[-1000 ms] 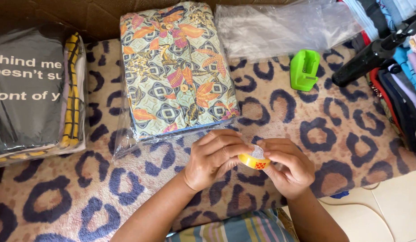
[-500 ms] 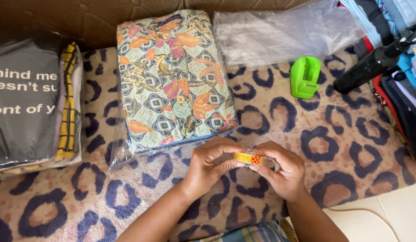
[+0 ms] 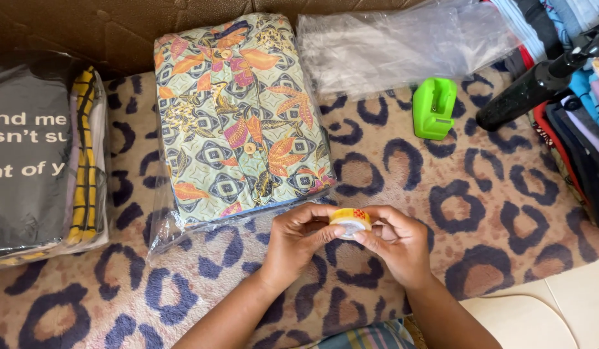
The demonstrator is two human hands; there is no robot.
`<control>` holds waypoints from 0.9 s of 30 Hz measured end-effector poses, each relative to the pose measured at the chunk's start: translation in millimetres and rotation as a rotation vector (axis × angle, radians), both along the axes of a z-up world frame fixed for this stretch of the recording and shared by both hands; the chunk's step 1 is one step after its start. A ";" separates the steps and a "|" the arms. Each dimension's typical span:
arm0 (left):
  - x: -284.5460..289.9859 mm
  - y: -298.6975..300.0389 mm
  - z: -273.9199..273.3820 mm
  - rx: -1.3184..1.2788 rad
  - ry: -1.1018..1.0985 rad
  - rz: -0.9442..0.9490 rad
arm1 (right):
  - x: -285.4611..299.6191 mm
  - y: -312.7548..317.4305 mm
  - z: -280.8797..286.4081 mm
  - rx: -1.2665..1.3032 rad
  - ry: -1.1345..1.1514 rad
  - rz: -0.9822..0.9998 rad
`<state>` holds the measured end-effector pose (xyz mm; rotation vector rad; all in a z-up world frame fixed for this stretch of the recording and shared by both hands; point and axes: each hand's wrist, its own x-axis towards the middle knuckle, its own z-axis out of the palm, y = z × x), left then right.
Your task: The person sits on a leopard-print surface and uses a green tape dispenser to apply clear tape to a plastic-wrapped, patterned shirt. They pull tape from the dispenser, cut it, and press it onto the package to seal it.
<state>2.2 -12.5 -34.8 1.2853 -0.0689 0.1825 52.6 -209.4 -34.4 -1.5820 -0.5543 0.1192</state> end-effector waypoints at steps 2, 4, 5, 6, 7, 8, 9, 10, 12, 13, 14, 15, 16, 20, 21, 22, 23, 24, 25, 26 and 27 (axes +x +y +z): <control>0.4 -1.5 0.4 -0.051 0.038 -0.034 | 1.4 -0.5 -0.8 0.048 0.088 -0.025; 2.5 -8.5 -1.2 -0.063 0.031 0.034 | 4.0 3.3 0.9 0.092 0.086 -0.054; 3.5 -12.2 -2.3 -0.074 0.025 0.103 | 5.0 5.0 1.6 0.135 0.085 -0.084; 3.1 -12.8 -1.2 -0.075 0.026 0.103 | 4.5 4.2 -0.3 0.134 0.086 -0.084; 2.7 -13.2 0.0 -0.072 0.023 0.107 | 4.0 3.5 -2.0 0.132 0.084 -0.092; 2.4 -13.3 1.2 -0.069 0.020 0.114 | 3.9 3.2 -3.8 0.131 0.082 -0.098; 2.2 -13.7 1.5 -0.069 0.020 0.115 | 3.5 2.8 -3.9 0.131 0.083 -0.097; 2.1 -14.0 1.7 -0.057 0.014 0.122 | 2.9 2.6 -4.2 0.121 0.078 -0.107; 1.7 -14.4 1.9 -0.045 0.007 0.129 | 2.5 1.6 -6.9 0.112 0.074 -0.117; 1.4 -14.4 1.8 -0.035 0.004 0.139 | 2.6 0.8 -9.3 0.116 0.085 -0.117; 1.3 -14.4 1.9 -0.024 -0.001 0.148 | 2.8 0.2 -11.7 0.120 0.095 -0.116; 0.9 -14.1 3.2 -0.024 -0.001 0.148 | 2.4 1.2 -10.5 0.120 0.095 -0.116; 0.4 -14.2 4.4 -0.016 -0.007 0.157 | 1.9 1.9 -9.4 0.122 0.092 -0.118; 0.6 -14.2 6.8 -0.014 -0.004 0.159 | 2.2 1.5 -11.9 0.143 0.101 -0.111; 0.8 -14.5 5.9 -0.015 -0.004 0.159 | 1.8 1.5 -12.1 0.143 0.101 -0.111; 1.6 -14.8 5.2 -0.033 -0.004 0.157 | 1.9 1.6 -12.0 0.151 0.104 -0.113; 2.3 -15.1 4.5 -0.052 -0.004 0.155 | 2.1 1.6 -11.9 0.159 0.107 -0.116; 3.1 -15.0 -0.5 -0.052 -0.005 0.155 | 2.5 1.7 -11.0 0.160 0.106 -0.116; 4.0 -14.9 -5.5 -0.105 0.038 0.120 | 3.0 1.8 -10.1 0.170 0.116 -0.100; 5.0 -14.5 -10.2 -0.158 0.081 0.084 | 3.5 2.2 -9.1 0.180 0.126 -0.084; 6.1 -15.1 -9.6 -0.157 0.079 0.084 | 2.0 4.4 -4.1 0.181 0.125 -0.084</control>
